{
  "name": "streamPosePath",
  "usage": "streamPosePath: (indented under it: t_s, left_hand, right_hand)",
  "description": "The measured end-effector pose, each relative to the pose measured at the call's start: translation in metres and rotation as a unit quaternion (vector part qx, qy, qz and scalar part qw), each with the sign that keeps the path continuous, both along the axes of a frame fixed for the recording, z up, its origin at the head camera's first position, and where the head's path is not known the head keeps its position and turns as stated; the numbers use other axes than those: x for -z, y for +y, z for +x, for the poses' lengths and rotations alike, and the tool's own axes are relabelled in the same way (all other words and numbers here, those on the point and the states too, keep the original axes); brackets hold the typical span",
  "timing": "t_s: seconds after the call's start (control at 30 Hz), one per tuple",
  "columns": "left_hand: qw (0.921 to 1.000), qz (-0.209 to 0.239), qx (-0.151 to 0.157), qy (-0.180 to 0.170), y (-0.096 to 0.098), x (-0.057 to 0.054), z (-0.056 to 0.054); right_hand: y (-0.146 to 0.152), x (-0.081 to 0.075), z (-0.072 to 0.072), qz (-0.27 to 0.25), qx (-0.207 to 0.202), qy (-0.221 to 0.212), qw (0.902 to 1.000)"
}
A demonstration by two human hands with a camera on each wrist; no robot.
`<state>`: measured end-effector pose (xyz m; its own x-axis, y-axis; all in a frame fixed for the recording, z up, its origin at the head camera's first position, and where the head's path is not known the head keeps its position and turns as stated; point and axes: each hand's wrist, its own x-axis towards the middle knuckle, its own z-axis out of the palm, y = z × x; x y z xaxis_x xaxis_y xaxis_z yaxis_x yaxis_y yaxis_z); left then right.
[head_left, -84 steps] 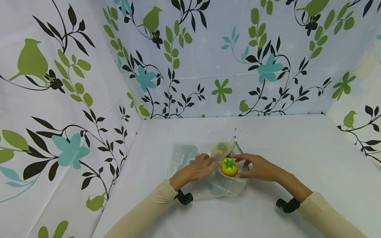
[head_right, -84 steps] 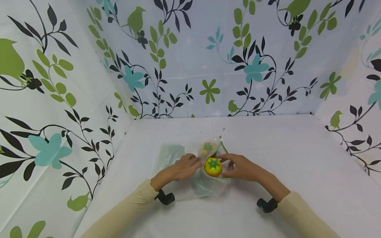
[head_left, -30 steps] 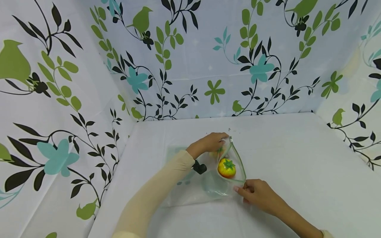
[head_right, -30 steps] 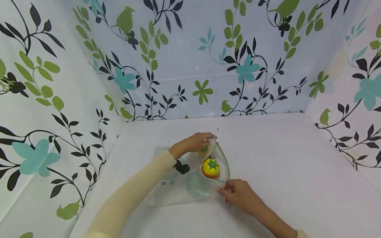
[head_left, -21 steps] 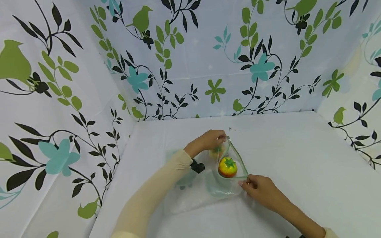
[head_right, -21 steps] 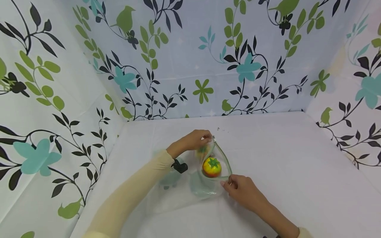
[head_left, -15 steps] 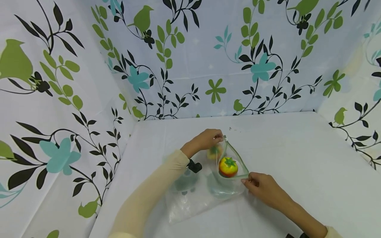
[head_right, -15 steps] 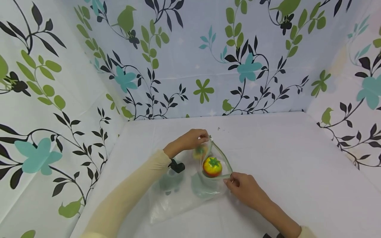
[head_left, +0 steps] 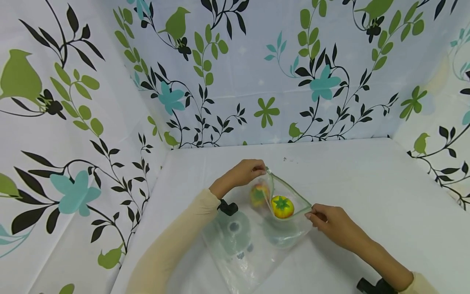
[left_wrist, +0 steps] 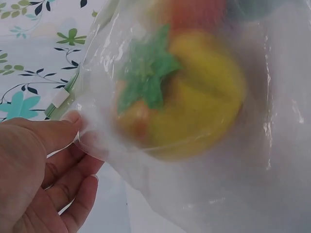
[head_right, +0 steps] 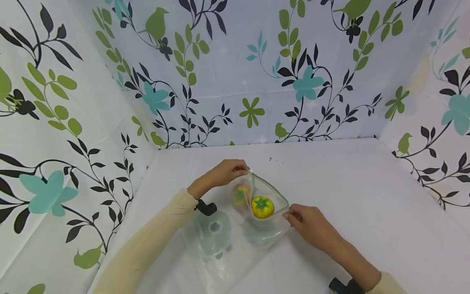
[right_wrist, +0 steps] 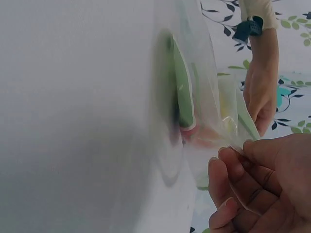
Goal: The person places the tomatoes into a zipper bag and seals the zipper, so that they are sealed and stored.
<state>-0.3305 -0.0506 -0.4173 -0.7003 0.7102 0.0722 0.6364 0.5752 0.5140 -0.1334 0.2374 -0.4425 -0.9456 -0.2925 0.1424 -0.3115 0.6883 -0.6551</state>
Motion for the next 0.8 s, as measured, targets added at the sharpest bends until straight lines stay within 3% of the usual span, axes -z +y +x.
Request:
streamPosePath:
  t_s: [0.2, 0.57, 0.8]
  left_hand:
    - [0.9982, 0.057, 0.002, -0.015, -0.021, -0.003, 0.006]
    - [0.9893, 0.134, -0.044, -0.038, -0.055, -0.002, 0.015]
    - [0.9823, 0.166, -0.060, -0.063, -0.071, 0.003, 0.019]
  right_hand:
    - [0.007, -0.004, -0.004, 0.006, 0.002, 0.035, 0.9994]
    - [0.015, -0.002, -0.011, 0.013, 0.022, 0.149, 0.9884]
    - [0.019, 0.002, -0.016, 0.007, 0.031, 0.161, 0.9865]
